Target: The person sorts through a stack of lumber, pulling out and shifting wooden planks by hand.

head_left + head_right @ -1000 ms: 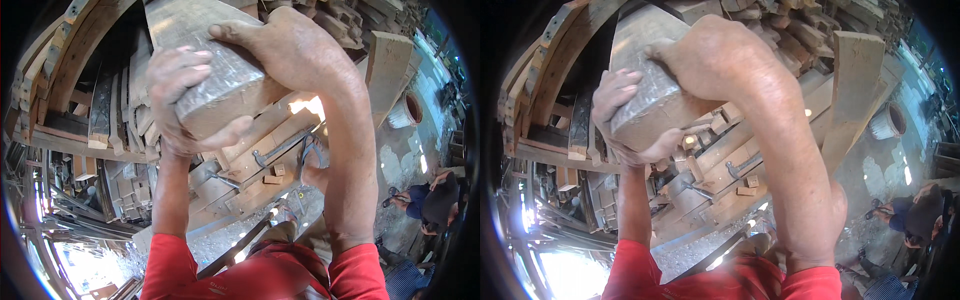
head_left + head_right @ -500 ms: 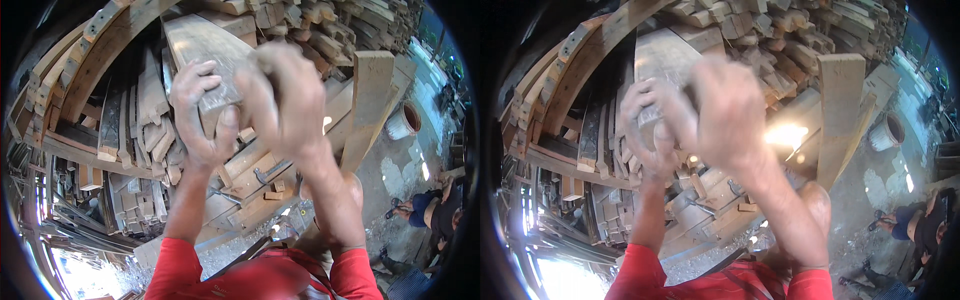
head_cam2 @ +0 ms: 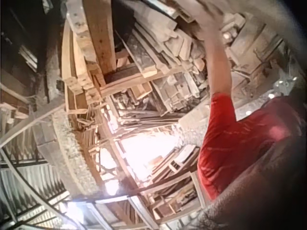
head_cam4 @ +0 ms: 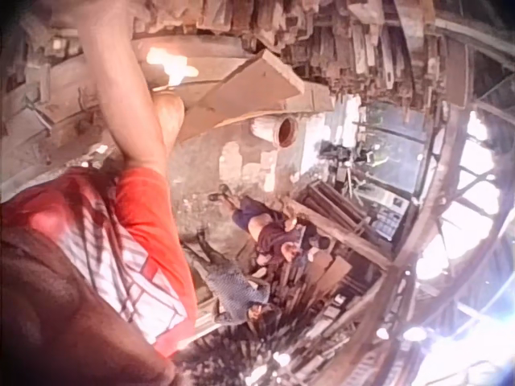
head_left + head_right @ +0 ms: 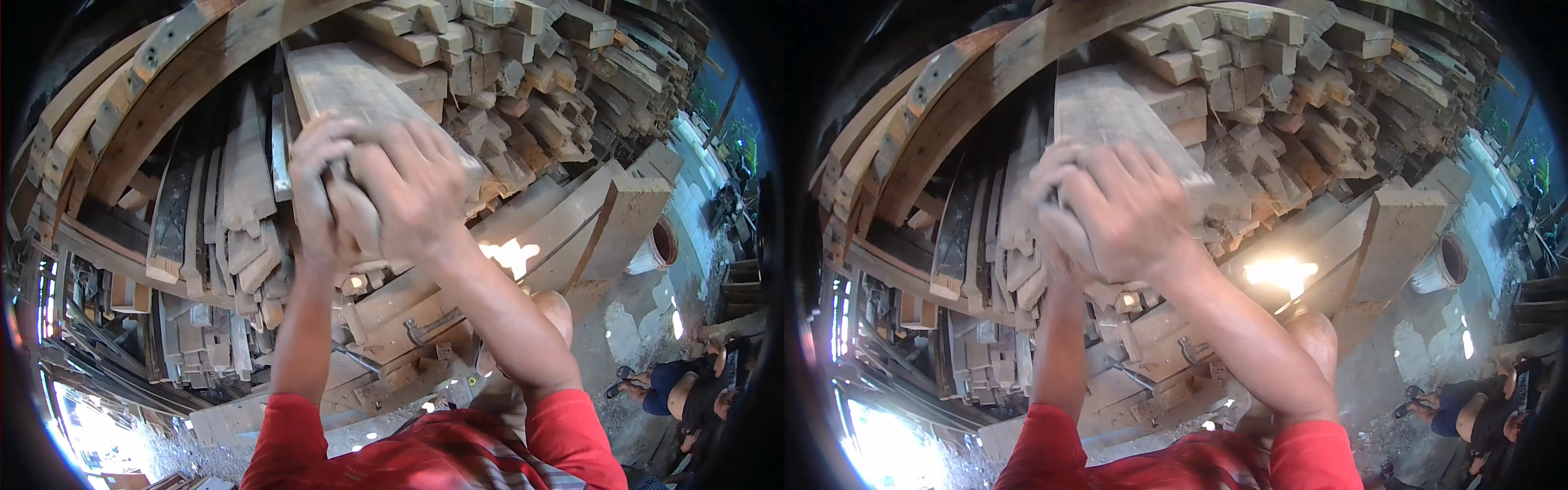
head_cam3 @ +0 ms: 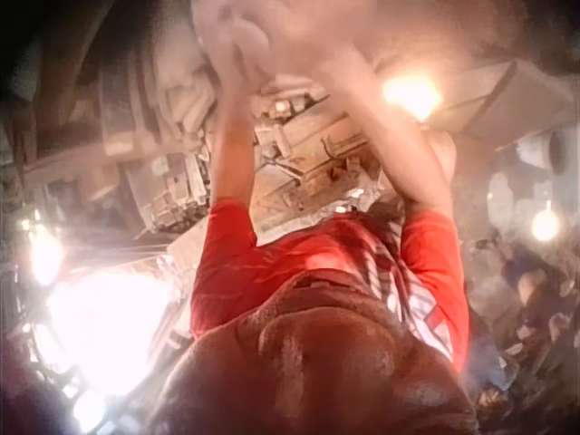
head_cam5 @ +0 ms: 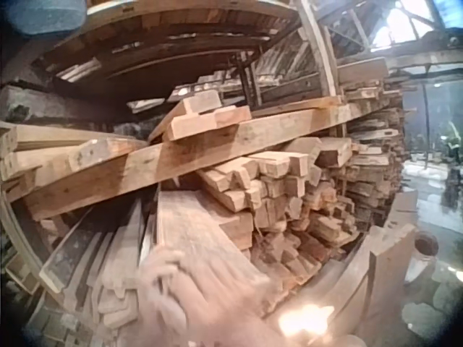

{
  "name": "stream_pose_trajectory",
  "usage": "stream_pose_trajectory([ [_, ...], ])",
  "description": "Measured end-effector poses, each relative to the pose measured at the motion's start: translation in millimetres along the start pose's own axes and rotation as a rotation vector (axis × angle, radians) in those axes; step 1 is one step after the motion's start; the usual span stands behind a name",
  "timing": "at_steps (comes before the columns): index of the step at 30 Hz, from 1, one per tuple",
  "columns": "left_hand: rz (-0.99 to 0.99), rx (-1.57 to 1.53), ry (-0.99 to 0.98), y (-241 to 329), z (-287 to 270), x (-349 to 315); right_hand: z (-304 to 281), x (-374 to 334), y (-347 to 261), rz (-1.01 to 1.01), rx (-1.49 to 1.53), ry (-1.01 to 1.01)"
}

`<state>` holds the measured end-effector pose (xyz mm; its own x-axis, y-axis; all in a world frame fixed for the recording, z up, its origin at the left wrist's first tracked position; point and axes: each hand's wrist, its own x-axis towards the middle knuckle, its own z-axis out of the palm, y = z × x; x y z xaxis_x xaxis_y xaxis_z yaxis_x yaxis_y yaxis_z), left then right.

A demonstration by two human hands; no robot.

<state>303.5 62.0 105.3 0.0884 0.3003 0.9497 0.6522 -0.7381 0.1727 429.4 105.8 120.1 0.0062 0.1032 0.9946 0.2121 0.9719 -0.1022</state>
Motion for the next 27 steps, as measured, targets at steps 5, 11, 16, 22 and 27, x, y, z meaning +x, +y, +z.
stream_pose_trajectory([
  [5, -0.157, 0.286, -0.168, -68, -17, 25, 74, 6, 58, 0.066, -0.009, -0.049],
  [11, -0.383, 0.716, -0.257, -124, -28, 32, 127, 28, 110, 0.212, 0.102, -0.373],
  [16, -0.42, 0.878, -0.026, -78, -10, 35, 50, -15, 44, 0.263, -0.023, -0.314],
  [22, -0.564, 0.676, -0.204, 65, -50, -91, -45, -74, -14, 0.587, 0.148, -1.489],
  [27, -1.039, 0.564, 0.17, 22, -114, -137, -86, -70, -31, 0.627, 0.047, -1.42],
])
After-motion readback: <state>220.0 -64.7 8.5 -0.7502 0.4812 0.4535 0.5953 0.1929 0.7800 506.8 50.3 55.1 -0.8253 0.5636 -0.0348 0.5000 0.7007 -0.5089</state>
